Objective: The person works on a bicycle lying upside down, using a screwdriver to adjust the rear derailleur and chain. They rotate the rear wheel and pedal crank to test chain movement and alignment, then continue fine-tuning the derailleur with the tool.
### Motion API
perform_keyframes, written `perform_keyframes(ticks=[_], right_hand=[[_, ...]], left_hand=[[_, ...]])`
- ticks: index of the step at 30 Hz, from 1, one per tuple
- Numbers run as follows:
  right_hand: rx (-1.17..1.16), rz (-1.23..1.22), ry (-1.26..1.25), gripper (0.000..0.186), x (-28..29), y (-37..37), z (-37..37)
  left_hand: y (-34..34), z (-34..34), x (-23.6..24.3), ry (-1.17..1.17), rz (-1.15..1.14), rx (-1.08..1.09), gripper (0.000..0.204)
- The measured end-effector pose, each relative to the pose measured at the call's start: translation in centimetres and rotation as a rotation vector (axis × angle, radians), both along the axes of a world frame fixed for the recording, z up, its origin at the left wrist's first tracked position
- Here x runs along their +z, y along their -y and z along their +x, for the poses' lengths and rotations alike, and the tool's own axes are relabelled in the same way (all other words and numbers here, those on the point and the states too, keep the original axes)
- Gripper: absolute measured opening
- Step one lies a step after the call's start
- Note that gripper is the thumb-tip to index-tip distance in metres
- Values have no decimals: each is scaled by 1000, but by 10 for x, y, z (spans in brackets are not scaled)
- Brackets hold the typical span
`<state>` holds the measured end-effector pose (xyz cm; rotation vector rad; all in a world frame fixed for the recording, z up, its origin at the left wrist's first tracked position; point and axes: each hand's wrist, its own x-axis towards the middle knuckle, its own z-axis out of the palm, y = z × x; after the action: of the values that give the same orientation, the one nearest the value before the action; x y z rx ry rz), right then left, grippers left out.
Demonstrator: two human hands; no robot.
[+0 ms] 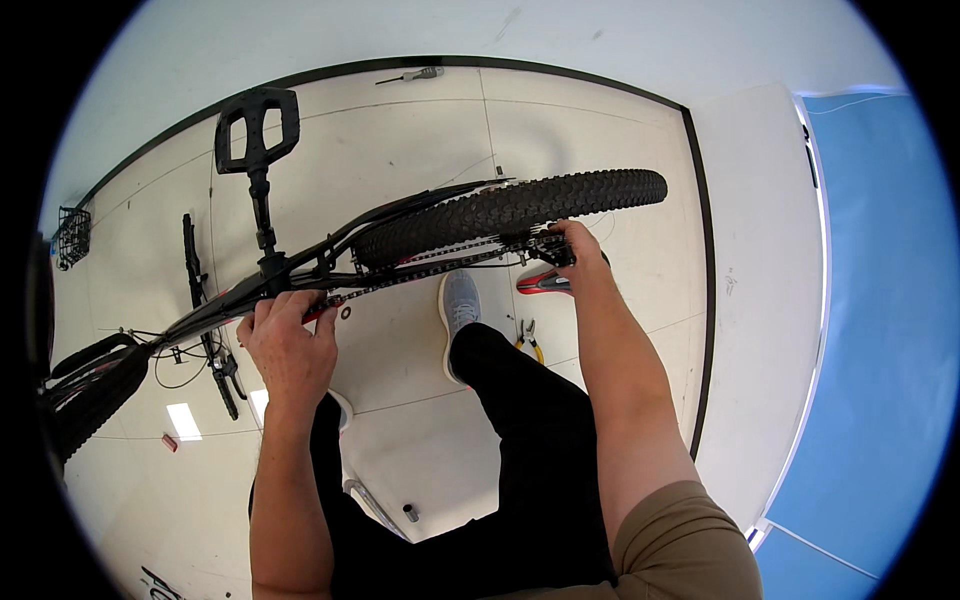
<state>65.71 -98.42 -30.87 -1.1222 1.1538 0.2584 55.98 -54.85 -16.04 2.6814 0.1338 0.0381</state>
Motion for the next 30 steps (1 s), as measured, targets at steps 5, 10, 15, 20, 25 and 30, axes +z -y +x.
perform_keyframes(ticks=[5,10,15,20,25,30], right_hand=[[-49,-134,-18,17,-14,15,-1],[-101,-153,42,20,3,-4,-8],[-39,-79,47,21,-12,-3,-10],[373,-357,388,21,-67,84,-25],[0,-146,121,20,-13,-3,-12],[-4,-206,142,16,-12,13,-14]], left_hand=[[1,1,-1,7,0,-5,16],[-2,0,-1,-24,-5,-4,15],[-6,-3,-1,8,76,-9,16],[9,2,-3,-3,59,-65,15],[-6,-3,-1,-7,84,-34,14],[-1,0,-2,-5,3,-20,13]])
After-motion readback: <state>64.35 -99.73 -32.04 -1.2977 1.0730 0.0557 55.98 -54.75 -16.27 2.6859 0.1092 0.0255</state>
